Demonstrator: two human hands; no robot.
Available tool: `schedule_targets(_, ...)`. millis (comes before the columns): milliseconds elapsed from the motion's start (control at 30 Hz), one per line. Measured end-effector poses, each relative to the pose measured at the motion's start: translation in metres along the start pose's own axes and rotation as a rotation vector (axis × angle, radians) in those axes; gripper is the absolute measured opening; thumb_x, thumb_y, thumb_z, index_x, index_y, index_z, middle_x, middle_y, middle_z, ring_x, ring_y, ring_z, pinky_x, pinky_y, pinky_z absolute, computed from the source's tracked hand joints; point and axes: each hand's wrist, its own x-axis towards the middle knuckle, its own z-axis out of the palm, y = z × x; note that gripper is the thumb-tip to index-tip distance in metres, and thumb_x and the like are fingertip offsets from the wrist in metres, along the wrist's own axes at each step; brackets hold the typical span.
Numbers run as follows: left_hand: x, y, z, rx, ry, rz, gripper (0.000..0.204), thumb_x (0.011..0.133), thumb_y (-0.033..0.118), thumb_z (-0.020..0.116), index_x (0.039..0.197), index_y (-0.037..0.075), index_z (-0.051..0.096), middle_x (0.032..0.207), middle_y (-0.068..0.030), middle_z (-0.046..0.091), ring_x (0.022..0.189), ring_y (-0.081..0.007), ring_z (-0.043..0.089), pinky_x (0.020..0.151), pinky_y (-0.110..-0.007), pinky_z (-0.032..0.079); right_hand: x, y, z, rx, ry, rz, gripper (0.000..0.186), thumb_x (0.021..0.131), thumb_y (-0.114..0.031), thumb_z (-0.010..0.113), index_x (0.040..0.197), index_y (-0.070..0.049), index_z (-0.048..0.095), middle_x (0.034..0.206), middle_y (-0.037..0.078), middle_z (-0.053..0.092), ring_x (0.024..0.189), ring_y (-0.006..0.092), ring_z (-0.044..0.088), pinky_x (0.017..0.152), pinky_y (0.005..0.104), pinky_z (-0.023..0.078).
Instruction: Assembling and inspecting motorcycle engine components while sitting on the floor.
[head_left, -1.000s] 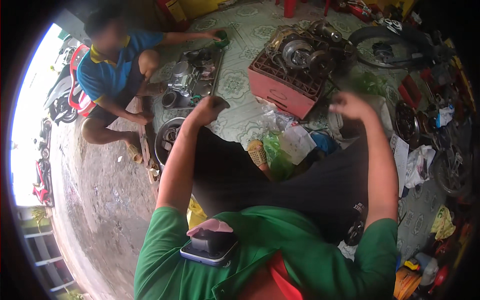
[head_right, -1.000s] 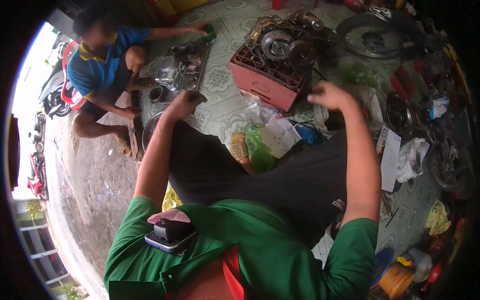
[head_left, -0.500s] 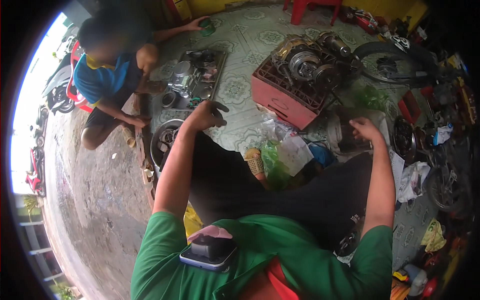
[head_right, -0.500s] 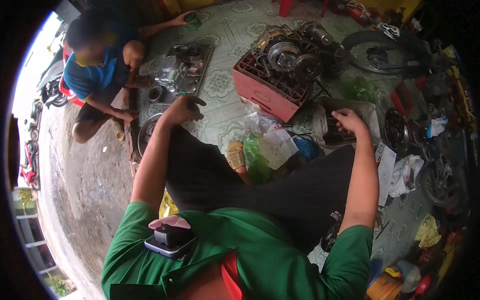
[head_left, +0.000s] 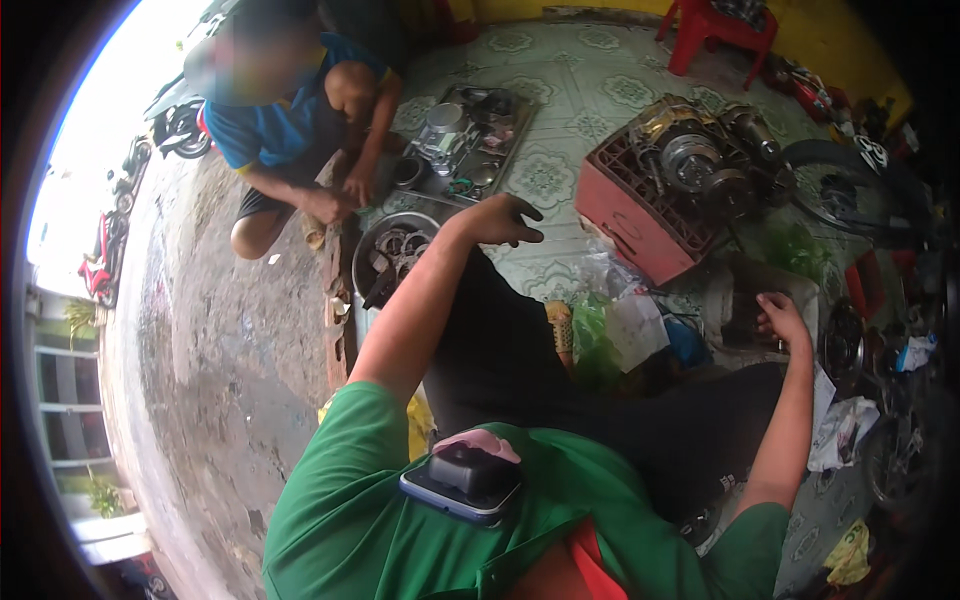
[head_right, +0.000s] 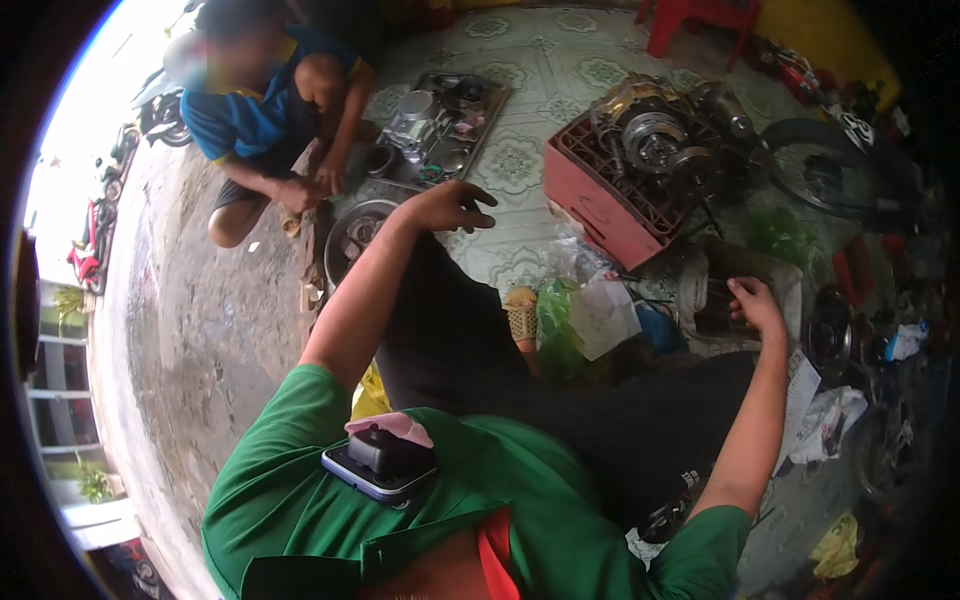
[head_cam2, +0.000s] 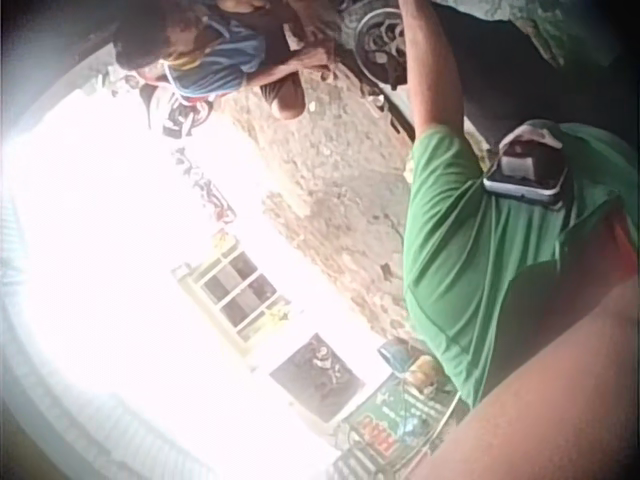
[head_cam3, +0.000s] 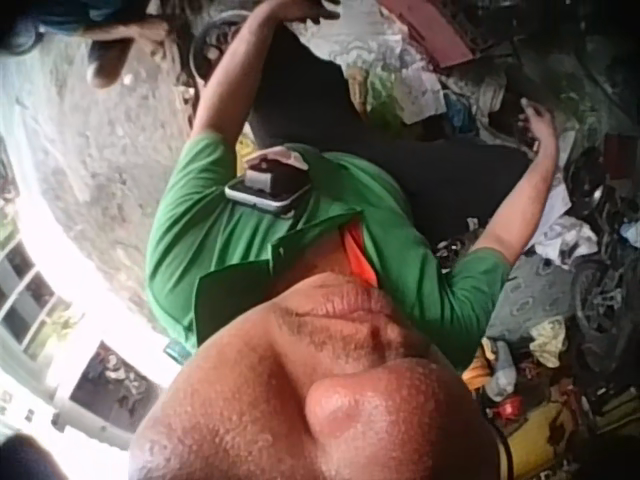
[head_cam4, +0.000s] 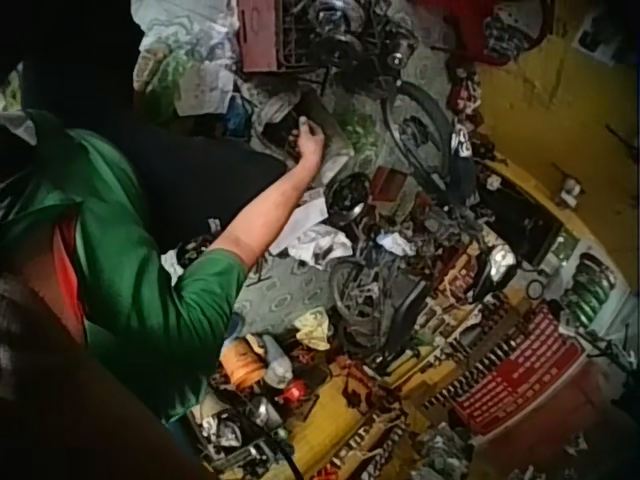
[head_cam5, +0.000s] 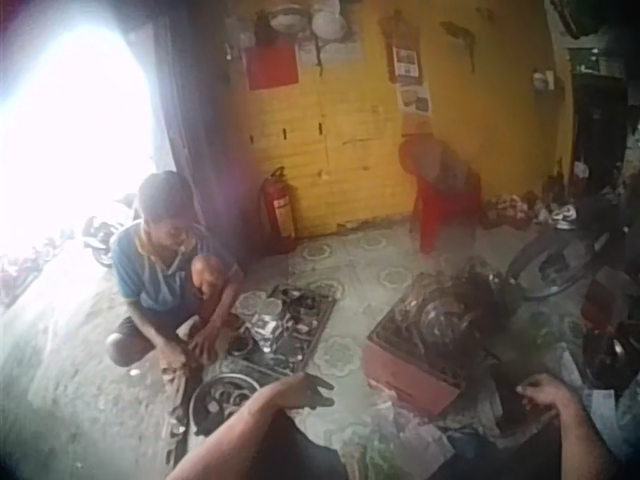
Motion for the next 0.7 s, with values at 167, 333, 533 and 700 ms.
schedule_targets(167, 0.0, -0.011, 0.004, -0.063, 0.023, 0.005, 0.061, 0.083, 0.039, 0.073, 0.128, 0.0, 0.06, 0.092, -0.0132, 0.073, 0.073, -0.0181, 0.07, 0.065, -0.033, 0.055, 0.019, 0.023, -0.005, 0.006, -0.015, -0.062, 0.045, 0.091, -0.05, 0.063, 0.118, -0.015, 0.059, 0.073, 0.0, 0.061, 0.055, 0.0104, 0.059, 0.044, 0.0242, 0.036)
schedule_targets(333, 0.0, -0.006, 0.009, -0.047, -0.004, -0.018, 0.061, 0.086, 0.04, 0.071, 0.13, 0.0, 0.058, 0.095, -0.0128, 0.073, 0.078, -0.0171, 0.069, 0.069, -0.032, 0.055, 0.024, 0.036, -0.007, 0.006, 0.016, -0.033, 0.043, 0.092, -0.046, 0.064, 0.117, -0.012, 0.059, 0.072, 0.001, 0.061, 0.054, 0.0108, 0.059, 0.044, 0.025, 0.039)
schedule_targets(533, 0.003, -0.014, 0.004, -0.012, 0.02, -0.089, 0.064, 0.084, 0.044, 0.072, 0.13, 0.003, 0.059, 0.093, -0.0101, 0.072, 0.073, -0.0168, 0.067, 0.064, -0.032, 0.055, 0.034, 0.04, -0.004, 0.041, -0.019, -0.173, 0.042, 0.091, -0.046, 0.065, 0.113, -0.01, 0.063, 0.071, 0.0, 0.06, 0.055, 0.0108, 0.057, 0.044, 0.0272, 0.038)
schedule_targets(700, -0.001, 0.005, -0.002, 0.008, -0.004, -0.056, 0.058, 0.085, 0.044, 0.07, 0.127, 0.005, 0.063, 0.09, -0.0107, 0.072, 0.074, -0.0159, 0.065, 0.063, -0.03, 0.051, 0.0, 0.004, -0.002, -0.017, 0.036, 0.04, 0.043, 0.091, -0.049, 0.065, 0.118, -0.016, 0.063, 0.074, -0.002, 0.062, 0.057, 0.0086, 0.058, 0.044, 0.0251, 0.035)
